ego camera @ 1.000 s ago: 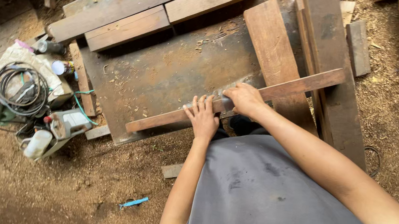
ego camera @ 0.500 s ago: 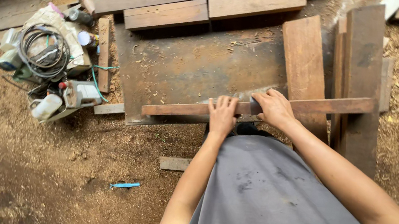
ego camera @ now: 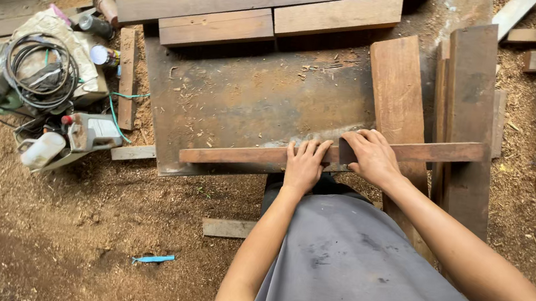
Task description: The person sands a long wooden plank on a metal workbench using a sanding block. They move the block back and forth along the length of the wood, then flip the plank to sand the other side. The person continues to sand the wood, focusing on different sections to smooth the surface.
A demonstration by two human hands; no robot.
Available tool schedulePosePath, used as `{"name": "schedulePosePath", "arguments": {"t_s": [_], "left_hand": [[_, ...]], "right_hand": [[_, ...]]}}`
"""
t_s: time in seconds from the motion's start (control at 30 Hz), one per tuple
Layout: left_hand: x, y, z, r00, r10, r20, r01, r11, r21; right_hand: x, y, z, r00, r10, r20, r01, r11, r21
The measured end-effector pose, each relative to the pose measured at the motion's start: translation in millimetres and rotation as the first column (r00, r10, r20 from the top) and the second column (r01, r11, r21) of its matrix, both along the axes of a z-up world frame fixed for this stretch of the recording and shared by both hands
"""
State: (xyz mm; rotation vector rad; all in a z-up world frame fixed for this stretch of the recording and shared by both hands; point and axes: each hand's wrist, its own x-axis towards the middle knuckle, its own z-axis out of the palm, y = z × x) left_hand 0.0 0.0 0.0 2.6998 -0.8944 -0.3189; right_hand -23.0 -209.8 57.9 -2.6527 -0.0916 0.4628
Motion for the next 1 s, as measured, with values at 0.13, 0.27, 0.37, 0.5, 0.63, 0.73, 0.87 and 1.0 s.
{"name": "schedulePosePath", "arguments": {"t_s": [0.13, 0.27, 0.37, 0.5, 0.63, 0.73, 0.87, 1.0], "left_hand": [[9.3, -6.1, 4.2, 0.994, 0.022, -0.108, -0.02, 1.0, 0.023], [4.0, -7.3, 1.9, 0.999, 0.004, -0.033, -0.003, 0.999, 0.041], [8.6, -4.9, -5.6, 1.0, -0.012, 0.016, 0.012, 0.999, 0.046], [9.5, -8.1, -8.7, 0.999, -0.048, -0.02, 0.047, 0.999, -0.009], [6.2, -19.9, -7.0, 0.997, -0.029, -0.075, 0.027, 0.999, -0.025], [14.3, -23.2, -3.9, 0.995, -0.011, -0.1, 0.009, 1.0, -0.025], [11.7, -23.3, -5.8, 0.994, -0.021, -0.111, 0.021, 1.0, -0.005], [8.7, -26.9, -4.0, 1.0, 0.024, -0.014, -0.024, 1.0, 0.003]], "right_hand": [[-3.2, 2.8, -3.4, 1.0, 0.004, -0.009, -0.005, 0.999, -0.037], [-9.9, 9.1, -5.1, 0.999, -0.026, -0.027, 0.024, 0.998, -0.054], [-3.8, 17.5, -9.4, 0.999, -0.023, 0.023, 0.024, 0.999, -0.023], [-5.9, 13.2, -15.2, 0.999, 0.013, 0.043, -0.013, 1.0, -0.002], [-11.3, 5.1, -17.1, 1.0, -0.003, 0.027, 0.004, 0.999, -0.036], [-3.6, 1.6, -11.6, 1.0, -0.003, 0.018, 0.002, 1.0, 0.005], [-8.5, -0.8, -6.1, 1.0, -0.006, -0.03, 0.007, 1.0, 0.027], [3.0, -2.1, -6.4, 0.994, 0.077, -0.081, -0.078, 0.997, -0.016]]}}
